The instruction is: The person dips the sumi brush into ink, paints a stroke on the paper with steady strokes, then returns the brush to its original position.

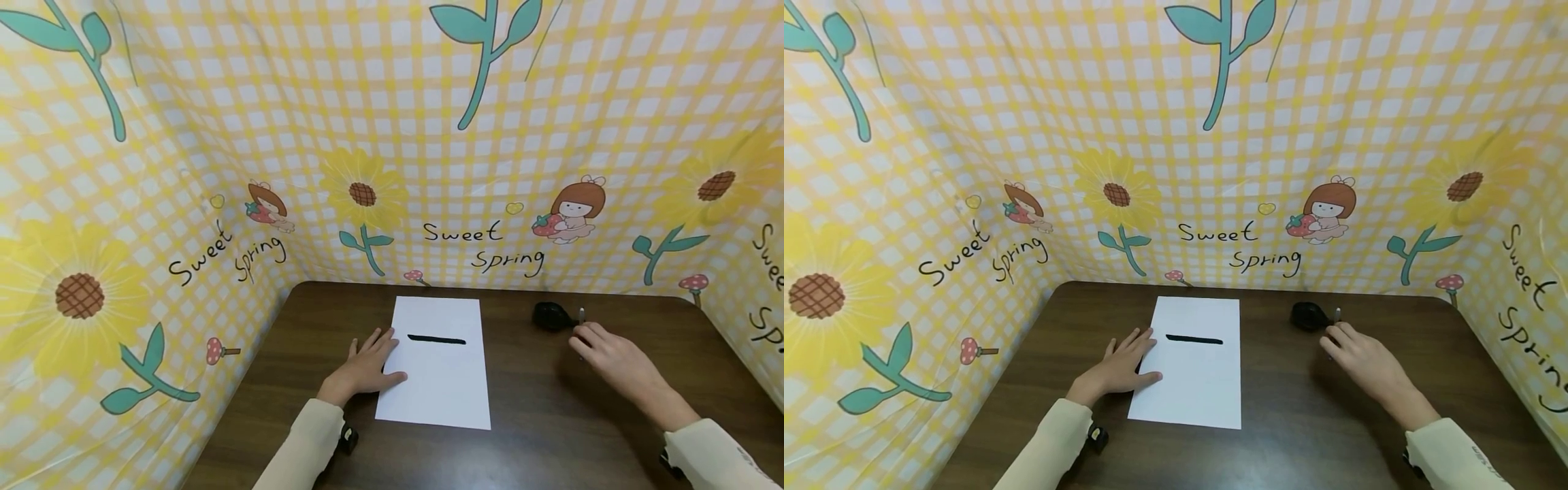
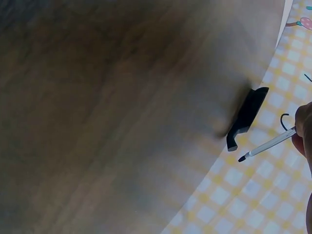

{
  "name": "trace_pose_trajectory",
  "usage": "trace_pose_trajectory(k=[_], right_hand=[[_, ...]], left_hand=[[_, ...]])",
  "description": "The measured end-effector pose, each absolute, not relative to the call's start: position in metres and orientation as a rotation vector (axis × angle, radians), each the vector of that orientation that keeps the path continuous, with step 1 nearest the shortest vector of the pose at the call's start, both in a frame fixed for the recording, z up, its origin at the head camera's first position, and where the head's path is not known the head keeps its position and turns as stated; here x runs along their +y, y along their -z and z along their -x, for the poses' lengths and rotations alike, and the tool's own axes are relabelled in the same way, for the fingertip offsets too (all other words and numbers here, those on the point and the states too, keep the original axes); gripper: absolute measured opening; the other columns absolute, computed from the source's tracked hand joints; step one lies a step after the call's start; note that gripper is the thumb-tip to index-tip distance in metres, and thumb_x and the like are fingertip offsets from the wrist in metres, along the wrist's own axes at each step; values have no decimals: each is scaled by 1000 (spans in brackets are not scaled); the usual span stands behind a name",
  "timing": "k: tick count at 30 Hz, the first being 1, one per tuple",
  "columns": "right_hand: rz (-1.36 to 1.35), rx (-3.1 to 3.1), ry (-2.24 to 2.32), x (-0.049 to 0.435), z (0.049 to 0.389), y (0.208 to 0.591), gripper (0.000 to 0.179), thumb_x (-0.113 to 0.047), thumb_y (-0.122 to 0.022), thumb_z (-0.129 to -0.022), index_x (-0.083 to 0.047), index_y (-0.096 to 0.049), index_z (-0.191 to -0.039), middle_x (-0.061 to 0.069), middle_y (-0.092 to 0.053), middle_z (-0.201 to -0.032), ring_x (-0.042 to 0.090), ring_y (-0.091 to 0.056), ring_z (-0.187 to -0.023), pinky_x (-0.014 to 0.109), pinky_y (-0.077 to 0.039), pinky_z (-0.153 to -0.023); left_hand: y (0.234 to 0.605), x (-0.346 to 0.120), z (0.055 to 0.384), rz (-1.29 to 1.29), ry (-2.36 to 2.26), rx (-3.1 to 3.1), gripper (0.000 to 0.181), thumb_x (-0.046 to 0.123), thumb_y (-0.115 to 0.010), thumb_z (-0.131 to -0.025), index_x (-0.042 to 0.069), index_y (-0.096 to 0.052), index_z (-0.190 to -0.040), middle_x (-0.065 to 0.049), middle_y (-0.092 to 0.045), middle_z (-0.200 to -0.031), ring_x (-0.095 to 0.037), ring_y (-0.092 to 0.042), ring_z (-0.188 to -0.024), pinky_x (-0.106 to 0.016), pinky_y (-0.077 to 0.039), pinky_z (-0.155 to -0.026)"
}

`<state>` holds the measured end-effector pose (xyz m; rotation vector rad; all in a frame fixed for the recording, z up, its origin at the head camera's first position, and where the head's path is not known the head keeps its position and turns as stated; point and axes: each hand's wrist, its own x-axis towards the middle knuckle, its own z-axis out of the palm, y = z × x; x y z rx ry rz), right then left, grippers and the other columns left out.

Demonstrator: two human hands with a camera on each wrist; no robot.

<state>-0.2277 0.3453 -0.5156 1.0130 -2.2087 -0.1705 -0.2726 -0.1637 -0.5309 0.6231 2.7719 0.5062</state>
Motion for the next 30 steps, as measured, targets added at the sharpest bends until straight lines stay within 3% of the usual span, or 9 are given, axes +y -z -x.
trace_pose_trajectory(k=[9, 11, 13, 16, 17, 25, 30], right_hand=[[-1031, -2233, 199, 346, 229, 524, 71, -16, 3, -113, 1, -66, -112, 22, -67, -111, 39, -70, -100, 42, -62, -66], [-1044, -2237, 194, 346, 230, 525, 43, -1, -24, -116, 1, -66, -113, 23, -67, -112, 40, -70, -100, 43, -62, -67], [-1051, -2246, 197, 346, 230, 526, 19, 11, -56, -103, 0, -67, -114, 23, -67, -113, 41, -70, -101, 43, -63, -68], [-1053, -2267, 193, 345, 230, 527, 54, 11, -86, -64, 0, -67, -114, 23, -67, -114, 41, -70, -102, 44, -63, -69], [-1048, -2277, 197, 344, 230, 527, 59, 10, -89, -61, 0, -67, -114, 23, -67, -114, 41, -70, -102, 44, -62, -69], [-1024, -2323, 239, 344, 228, 530, 60, 9, -88, -59, 0, -69, -116, 24, -68, -116, 42, -71, -104, 43, -63, -69], [-1021, -2311, 260, 344, 231, 535, 54, 13, -82, -64, 0, -70, -114, 23, -69, -116, 42, -70, -104, 44, -63, -69]], left_hand=[[532, -163, 274, -618, -483, 2775, 83, 59, -63, -101, 17, -37, -167, -5, -16, -181, -36, -10, -168, -78, -4, -126], [532, -163, 274, -616, -479, 2774, 82, 59, -64, -101, 17, -37, -167, -5, -16, -181, -36, -10, -168, -78, -3, -126], [532, -164, 274, -616, -484, 2774, 83, 59, -64, -101, 17, -37, -167, -5, -16, -181, -36, -10, -168, -78, -4, -126], [533, -164, 274, -616, -481, 2777, 83, 61, -62, -101, 18, -37, -167, -5, -16, -181, -36, -10, -168, -78, -4, -126], [533, -164, 274, -615, -483, 2777, 83, 61, -62, -101, 18, -37, -167, -5, -16, -181, -36, -10, -168, -78, -4, -126], [532, -164, 273, -619, -497, 2768, 83, 61, -62, -101, 17, -37, -167, -5, -17, -181, -36, -10, -168, -78, -3, -126], [531, -164, 271, -630, -507, 2765, 83, 58, -64, -101, 15, -37, -166, -7, -18, -180, -37, -11, -168, -79, -3, -125]])
